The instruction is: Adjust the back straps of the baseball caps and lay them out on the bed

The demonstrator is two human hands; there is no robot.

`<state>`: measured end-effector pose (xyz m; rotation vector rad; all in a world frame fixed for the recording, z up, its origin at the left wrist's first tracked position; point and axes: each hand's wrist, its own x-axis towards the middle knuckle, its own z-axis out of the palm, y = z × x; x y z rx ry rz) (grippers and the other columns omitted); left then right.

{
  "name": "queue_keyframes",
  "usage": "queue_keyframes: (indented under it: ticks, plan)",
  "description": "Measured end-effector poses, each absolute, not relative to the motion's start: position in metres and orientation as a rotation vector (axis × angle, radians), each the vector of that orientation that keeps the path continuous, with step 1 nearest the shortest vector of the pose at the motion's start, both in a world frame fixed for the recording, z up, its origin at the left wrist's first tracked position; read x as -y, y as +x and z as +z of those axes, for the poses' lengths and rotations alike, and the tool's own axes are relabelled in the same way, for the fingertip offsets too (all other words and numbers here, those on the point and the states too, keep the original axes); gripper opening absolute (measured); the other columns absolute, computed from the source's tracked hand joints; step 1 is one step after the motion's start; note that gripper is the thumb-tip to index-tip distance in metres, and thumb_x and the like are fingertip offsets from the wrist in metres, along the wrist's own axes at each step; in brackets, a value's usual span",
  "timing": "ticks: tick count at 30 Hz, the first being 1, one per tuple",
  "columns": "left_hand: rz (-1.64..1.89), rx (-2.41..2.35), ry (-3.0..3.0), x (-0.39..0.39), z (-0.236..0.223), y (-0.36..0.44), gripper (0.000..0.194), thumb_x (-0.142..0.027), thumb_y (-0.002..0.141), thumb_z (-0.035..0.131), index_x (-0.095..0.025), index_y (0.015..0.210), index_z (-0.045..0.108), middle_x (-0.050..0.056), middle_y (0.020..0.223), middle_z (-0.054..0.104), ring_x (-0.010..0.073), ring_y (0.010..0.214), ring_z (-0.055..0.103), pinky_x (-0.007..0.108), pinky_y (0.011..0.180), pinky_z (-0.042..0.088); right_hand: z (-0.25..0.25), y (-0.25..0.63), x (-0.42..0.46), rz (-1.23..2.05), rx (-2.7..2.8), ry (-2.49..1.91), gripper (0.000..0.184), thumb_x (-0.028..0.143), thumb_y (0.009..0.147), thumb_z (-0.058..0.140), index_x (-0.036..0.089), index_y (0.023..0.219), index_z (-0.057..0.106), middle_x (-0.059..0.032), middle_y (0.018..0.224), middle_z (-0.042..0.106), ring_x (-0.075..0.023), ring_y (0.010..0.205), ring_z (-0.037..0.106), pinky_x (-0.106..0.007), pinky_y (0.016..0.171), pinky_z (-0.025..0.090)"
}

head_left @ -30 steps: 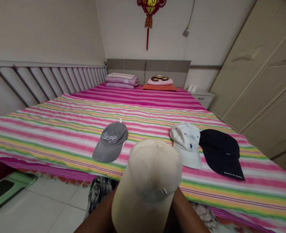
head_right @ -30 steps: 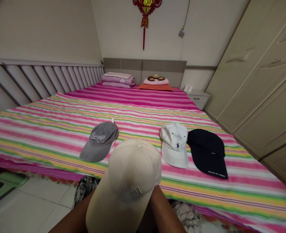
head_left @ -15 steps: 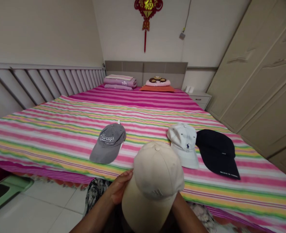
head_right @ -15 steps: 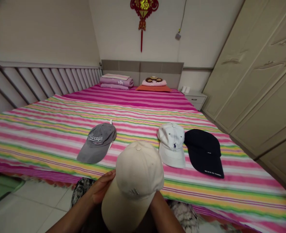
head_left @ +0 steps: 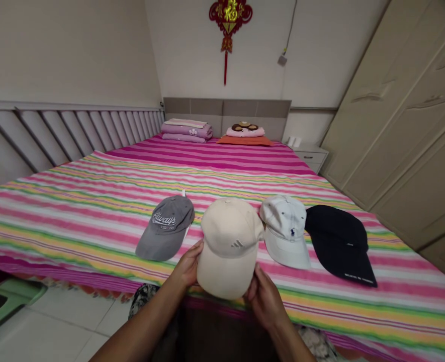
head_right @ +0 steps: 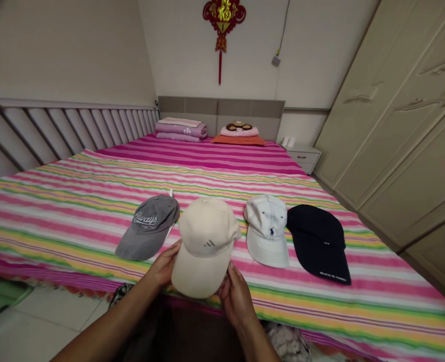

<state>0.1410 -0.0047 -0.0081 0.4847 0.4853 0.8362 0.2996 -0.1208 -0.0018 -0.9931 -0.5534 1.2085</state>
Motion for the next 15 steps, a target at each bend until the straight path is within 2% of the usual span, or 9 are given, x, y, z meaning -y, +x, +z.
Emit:
queue_keyframes:
  ticks: [2,4,7,11,15]
  plan:
    - [0.862,-0.501,0.481,-0.009,-0.009,0.15,0.016,-0.013,0.068,0.063,-0.016,0.083,0.059,0.001,0.069,0.068,0.0159,0.066,0.064,0.033,0.079,0.048,0.001,0.307,0.115,1.265,0.546,-0.944,0.032,0.048,0.074,0.057,0.019,0.086,0.061,0.0001,0.056,0.061,-0.0126,0.046,0.054,-0.024,0.044,0.045]
    - [0.889,-0.514,0.49,-0.024,-0.008,0.161,0.017,-0.013,0.068,0.062,-0.016,0.084,0.059,0.001,0.069,0.068,0.0155,0.064,0.064,0.034,0.079,0.047,0.005,0.316,0.103,1.258,0.552,-0.966,0.033,0.039,0.066,0.067,0.019,0.09,0.058,0.0016,0.061,0.061,-0.0106,0.047,0.054,-0.022,0.044,0.045]
    - [0.935,-0.54,0.51,-0.048,-0.003,0.18,0.017,-0.014,0.069,0.061,-0.017,0.086,0.058,0.0,0.07,0.067,0.0139,0.062,0.062,0.034,0.079,0.047,0.009,0.332,0.078,1.162,0.563,-1.052,0.041,0.033,0.057,0.073,0.018,0.092,0.056,0.0057,0.056,0.056,-0.008,0.04,0.048,-0.02,0.039,0.042]
    - [0.975,-0.594,0.545,-0.078,-0.002,0.207,0.016,-0.014,0.07,0.06,-0.017,0.086,0.057,0.0,0.071,0.067,0.0138,0.065,0.062,0.032,0.079,0.047,0.002,0.352,0.04,1.058,0.527,-1.102,0.04,0.03,0.057,0.069,0.018,0.093,0.054,0.0089,0.048,0.05,-0.0068,0.037,0.043,-0.018,0.036,0.039]
    - [0.977,-0.736,0.624,-0.091,-0.015,0.224,0.012,-0.015,0.068,0.061,-0.015,0.08,0.058,0.002,0.065,0.065,0.015,0.059,0.06,0.032,0.07,0.048,-0.017,0.36,0.019,0.944,0.471,-1.222,0.03,0.028,0.06,0.064,0.015,0.085,0.055,0.0091,0.043,0.048,-0.0074,0.033,0.043,-0.019,0.033,0.038]
